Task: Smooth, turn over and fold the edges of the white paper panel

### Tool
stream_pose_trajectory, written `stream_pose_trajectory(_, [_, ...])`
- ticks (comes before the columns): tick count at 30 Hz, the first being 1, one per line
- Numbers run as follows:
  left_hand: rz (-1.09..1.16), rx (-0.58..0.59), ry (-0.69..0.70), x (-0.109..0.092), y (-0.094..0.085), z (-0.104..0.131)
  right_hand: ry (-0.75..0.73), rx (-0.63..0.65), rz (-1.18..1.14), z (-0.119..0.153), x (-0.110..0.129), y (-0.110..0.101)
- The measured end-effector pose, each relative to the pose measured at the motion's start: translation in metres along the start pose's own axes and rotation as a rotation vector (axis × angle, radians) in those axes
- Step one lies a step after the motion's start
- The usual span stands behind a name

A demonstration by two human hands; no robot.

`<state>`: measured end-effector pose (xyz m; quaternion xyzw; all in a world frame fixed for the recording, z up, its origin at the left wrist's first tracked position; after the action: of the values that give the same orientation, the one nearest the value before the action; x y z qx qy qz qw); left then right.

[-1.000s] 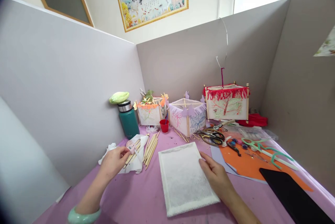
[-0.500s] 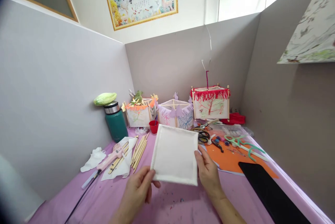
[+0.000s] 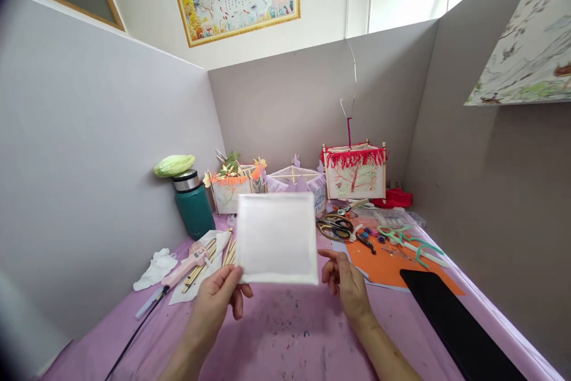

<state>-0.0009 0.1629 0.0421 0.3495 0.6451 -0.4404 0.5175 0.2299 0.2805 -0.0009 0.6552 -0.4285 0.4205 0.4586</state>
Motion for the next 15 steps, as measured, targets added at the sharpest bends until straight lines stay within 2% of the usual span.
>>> stream_pose_trajectory(2, [-0.101, 0.124, -0.085, 0.018, 0.005, -0.004, 0.021, 0.013, 0.029, 0.000, -0.001, 0.001])
stream_pose_trajectory(4, [-0.214, 0.172, -0.100, 0.029, 0.006, -0.006, 0.035, 0.040, 0.108, 0.000, -0.003, 0.003])
stream_pose_trajectory(6, [-0.321, 0.138, -0.058, 0.032, 0.004, -0.007, 0.015, 0.055, 0.208, -0.001, -0.006, 0.005])
stream_pose_trajectory(8, [-0.365, 0.094, -0.008, 0.030, 0.001, -0.008, -0.043, 0.009, 0.303, -0.003, -0.008, 0.002])
stream_pose_trajectory(10, [-0.305, 0.099, -0.014, 0.029, 0.001, -0.010, -0.080, -0.115, 0.386, -0.006, -0.010, -0.005])
stream_pose_trajectory(12, [-0.179, 0.122, -0.070, 0.030, 0.003, -0.013, -0.040, -0.208, 0.438, -0.008, -0.012, -0.011])
stream_pose_trajectory(13, [-0.117, 0.128, -0.096, 0.030, 0.005, -0.015, -0.006, -0.203, 0.438, -0.009, -0.013, -0.012])
stream_pose_trajectory(15, [-0.047, 0.137, -0.119, 0.029, 0.009, -0.017, 0.046, -0.093, 0.371, -0.009, -0.013, -0.007])
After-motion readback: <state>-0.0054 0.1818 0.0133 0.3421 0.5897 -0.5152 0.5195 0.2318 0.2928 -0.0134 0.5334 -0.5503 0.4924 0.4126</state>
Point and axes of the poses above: each hand's wrist, its own z-axis away from the middle knuckle, its own y-axis out of the palm, x = y × z, the point moved 4 cm from there along -z, towards the middle knuckle, and after that the axes turned 7 degrees about -z, right-handed, at the moved point
